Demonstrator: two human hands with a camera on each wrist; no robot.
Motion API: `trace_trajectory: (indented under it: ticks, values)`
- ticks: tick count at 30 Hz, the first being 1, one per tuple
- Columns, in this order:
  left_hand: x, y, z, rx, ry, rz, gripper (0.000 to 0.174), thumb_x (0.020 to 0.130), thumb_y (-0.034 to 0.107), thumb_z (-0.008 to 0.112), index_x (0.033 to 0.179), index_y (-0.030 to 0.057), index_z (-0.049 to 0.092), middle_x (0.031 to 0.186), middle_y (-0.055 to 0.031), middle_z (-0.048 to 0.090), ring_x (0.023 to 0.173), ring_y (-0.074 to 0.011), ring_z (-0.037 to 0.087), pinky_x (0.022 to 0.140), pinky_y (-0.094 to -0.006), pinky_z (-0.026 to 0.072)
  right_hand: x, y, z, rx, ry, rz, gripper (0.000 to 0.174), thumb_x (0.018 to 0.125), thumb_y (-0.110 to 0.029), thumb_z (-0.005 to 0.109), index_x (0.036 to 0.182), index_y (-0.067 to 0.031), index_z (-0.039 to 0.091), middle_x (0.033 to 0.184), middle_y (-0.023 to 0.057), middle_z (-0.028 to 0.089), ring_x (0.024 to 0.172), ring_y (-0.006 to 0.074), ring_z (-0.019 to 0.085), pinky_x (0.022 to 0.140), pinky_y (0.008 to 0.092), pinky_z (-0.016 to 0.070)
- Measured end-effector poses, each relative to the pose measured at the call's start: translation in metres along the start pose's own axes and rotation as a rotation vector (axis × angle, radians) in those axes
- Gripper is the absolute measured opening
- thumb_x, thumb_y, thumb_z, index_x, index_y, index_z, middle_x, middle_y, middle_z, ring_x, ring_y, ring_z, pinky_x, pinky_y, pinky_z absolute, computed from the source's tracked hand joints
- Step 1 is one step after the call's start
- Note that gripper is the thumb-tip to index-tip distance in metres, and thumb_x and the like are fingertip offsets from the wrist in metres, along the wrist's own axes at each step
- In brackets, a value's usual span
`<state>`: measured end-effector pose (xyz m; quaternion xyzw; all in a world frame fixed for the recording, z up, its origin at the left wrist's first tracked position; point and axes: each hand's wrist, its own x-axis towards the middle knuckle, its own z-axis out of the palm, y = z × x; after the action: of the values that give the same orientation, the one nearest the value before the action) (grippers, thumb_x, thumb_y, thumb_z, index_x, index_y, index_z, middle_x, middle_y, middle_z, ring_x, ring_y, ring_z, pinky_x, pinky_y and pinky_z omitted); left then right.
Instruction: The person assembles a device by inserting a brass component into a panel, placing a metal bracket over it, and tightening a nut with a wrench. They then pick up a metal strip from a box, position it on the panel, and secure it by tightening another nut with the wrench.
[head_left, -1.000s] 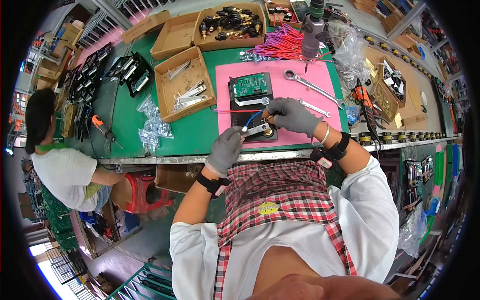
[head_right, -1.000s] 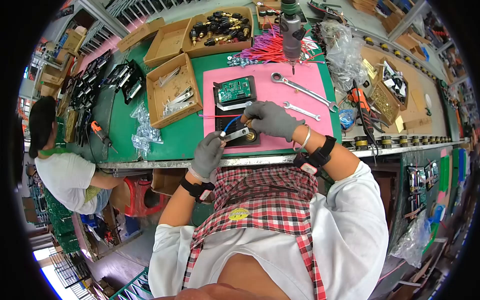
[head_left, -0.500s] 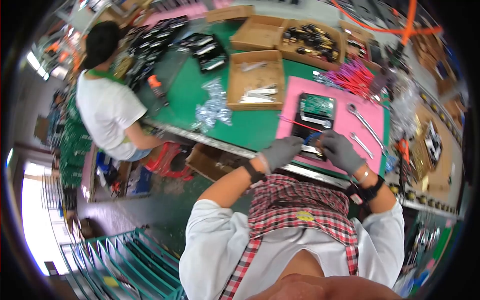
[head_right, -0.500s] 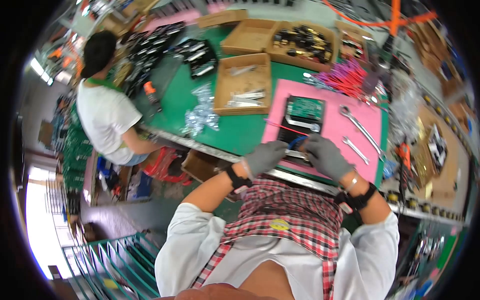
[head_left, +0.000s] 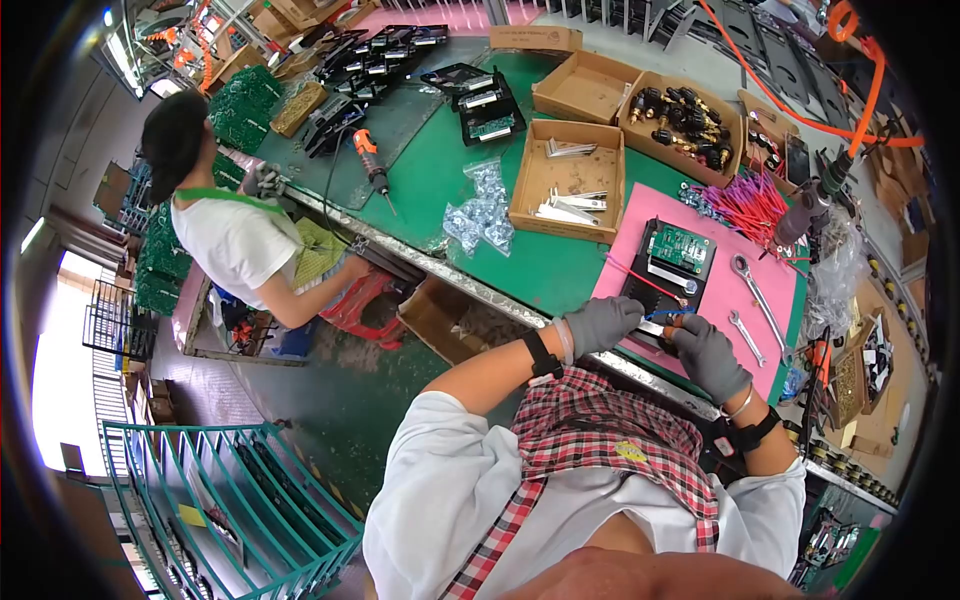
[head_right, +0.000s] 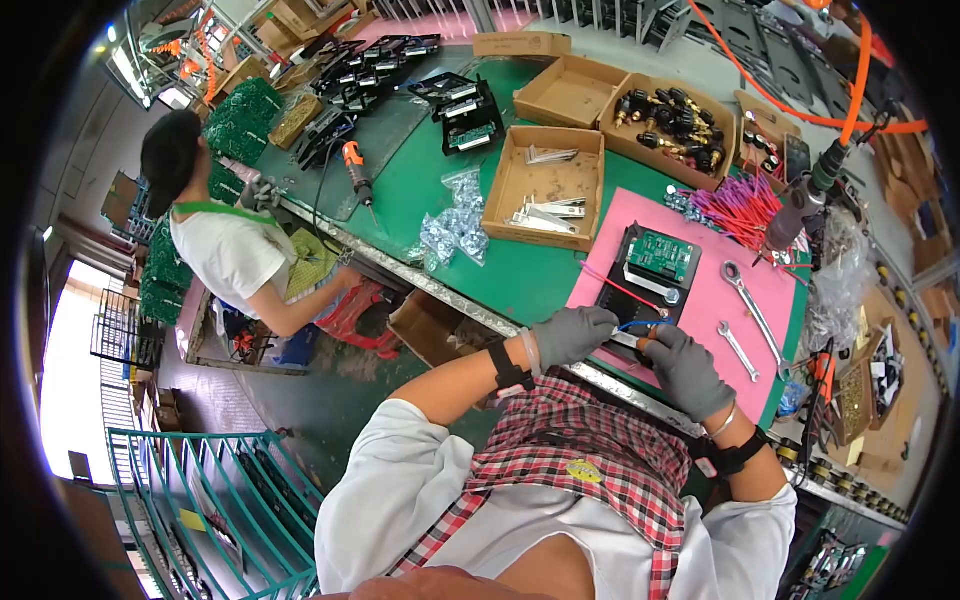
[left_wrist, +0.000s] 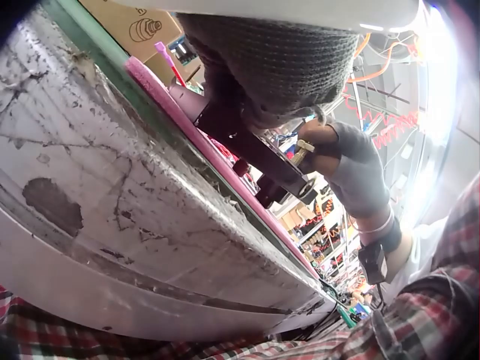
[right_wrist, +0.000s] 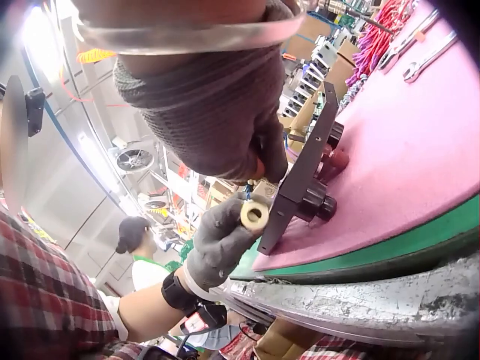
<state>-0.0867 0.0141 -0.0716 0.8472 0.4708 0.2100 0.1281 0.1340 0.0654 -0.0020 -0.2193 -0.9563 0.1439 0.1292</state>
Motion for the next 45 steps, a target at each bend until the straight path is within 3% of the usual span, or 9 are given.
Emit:
trace_trajectory:
  ticks: [10,15,22,29,32,37,39,41,45]
  values:
    - [-0.007,0.002,-0.010,-0.002,-0.014,-0.011,0.029,0.076,0.010,0.054,0.104,0.0089,0.056,0.109,-0.0121,0.054,0.089,-0.0303,0.057,0.069,-0.0380,0.0494,0.005,0.002,-0.004,0.114,-0.055,0.023,0.023,0.077,-0.009,0.055,0.099,-0.0122,0.053,0.090,0.0100,0.051,0.083,0.0309,0.055,0.064,0.0410,0.0472]
    - [-0.002,0.002,-0.006,-0.083,0.101,-0.021,0.014,0.076,0.007,0.055,0.090,0.0066,0.058,0.101,-0.0096,0.058,0.083,-0.0299,0.059,0.065,-0.0365,0.0497,0.007,0.008,0.003,0.128,-0.109,0.071,0.023,0.075,-0.008,0.056,0.097,-0.0086,0.053,0.092,0.0085,0.049,0.084,0.0304,0.054,0.066,0.0413,0.0470]
    - [-0.002,0.005,-0.009,-0.104,0.062,-0.051,0.014,0.078,0.007,0.055,0.091,0.0046,0.056,0.101,-0.0103,0.057,0.082,-0.0307,0.058,0.065,-0.0368,0.0494,0.017,0.011,0.000,0.108,-0.227,0.127,0.020,0.074,-0.010,0.058,0.094,-0.0088,0.056,0.093,0.0071,0.050,0.084,0.0273,0.056,0.066,0.0396,0.0484]
    - [-0.002,0.004,-0.006,-0.113,0.061,-0.077,0.014,0.077,0.007,0.055,0.091,0.0053,0.057,0.101,-0.0097,0.057,0.083,-0.0307,0.058,0.066,-0.0371,0.0495,0.015,0.009,0.001,-0.005,-0.210,0.124,0.021,0.074,-0.012,0.059,0.094,-0.0121,0.057,0.091,0.0049,0.054,0.082,0.0262,0.057,0.062,0.0389,0.0498]
    - [-0.002,0.001,-0.004,-0.132,0.064,-0.065,0.015,0.076,0.006,0.055,0.091,0.0060,0.057,0.103,-0.0092,0.057,0.084,-0.0305,0.058,0.066,-0.0369,0.0496,0.014,-0.007,-0.006,-0.156,-0.028,0.106,0.019,0.075,-0.014,0.057,0.094,-0.0121,0.056,0.088,0.0055,0.054,0.078,0.0258,0.058,0.059,0.0394,0.0498]
    - [0.000,0.002,-0.007,-0.105,0.008,-0.099,0.017,0.076,0.007,0.055,0.093,0.0065,0.056,0.103,-0.0091,0.056,0.085,-0.0304,0.058,0.067,-0.0375,0.0495,-0.001,-0.055,0.035,0.178,-0.336,-0.202,0.014,0.076,-0.018,0.054,0.086,-0.0109,0.060,0.078,0.0091,0.056,0.071,0.0268,0.059,0.059,0.0396,0.0499]
    - [-0.002,0.003,-0.006,-0.103,0.038,-0.085,0.017,0.077,0.007,0.055,0.093,0.0067,0.056,0.104,-0.0092,0.056,0.086,-0.0305,0.058,0.067,-0.0380,0.0495,0.005,-0.066,0.070,0.219,-0.691,-0.032,0.016,0.075,-0.016,0.055,0.088,-0.0115,0.063,0.082,0.0092,0.059,0.079,0.0270,0.061,0.061,0.0397,0.0504]
    - [-0.004,0.001,-0.003,-0.109,0.061,-0.083,0.016,0.077,0.008,0.054,0.093,0.0066,0.057,0.104,-0.0097,0.056,0.086,-0.0308,0.058,0.068,-0.0383,0.0495,0.000,-0.060,0.128,0.255,-0.650,0.044,0.019,0.073,-0.013,0.057,0.090,-0.0117,0.065,0.086,0.0093,0.063,0.082,0.0275,0.063,0.063,0.0401,0.0511]
    - [-0.004,0.004,-0.004,-0.108,0.074,-0.095,0.015,0.079,0.010,0.054,0.093,0.0065,0.057,0.105,-0.0103,0.057,0.085,-0.0315,0.058,0.068,-0.0384,0.0495,0.012,-0.073,0.147,-0.020,-0.894,-0.126,0.020,0.073,-0.017,0.059,0.091,-0.0115,0.066,0.089,0.0089,0.065,0.082,0.0276,0.063,0.067,0.0408,0.0507]
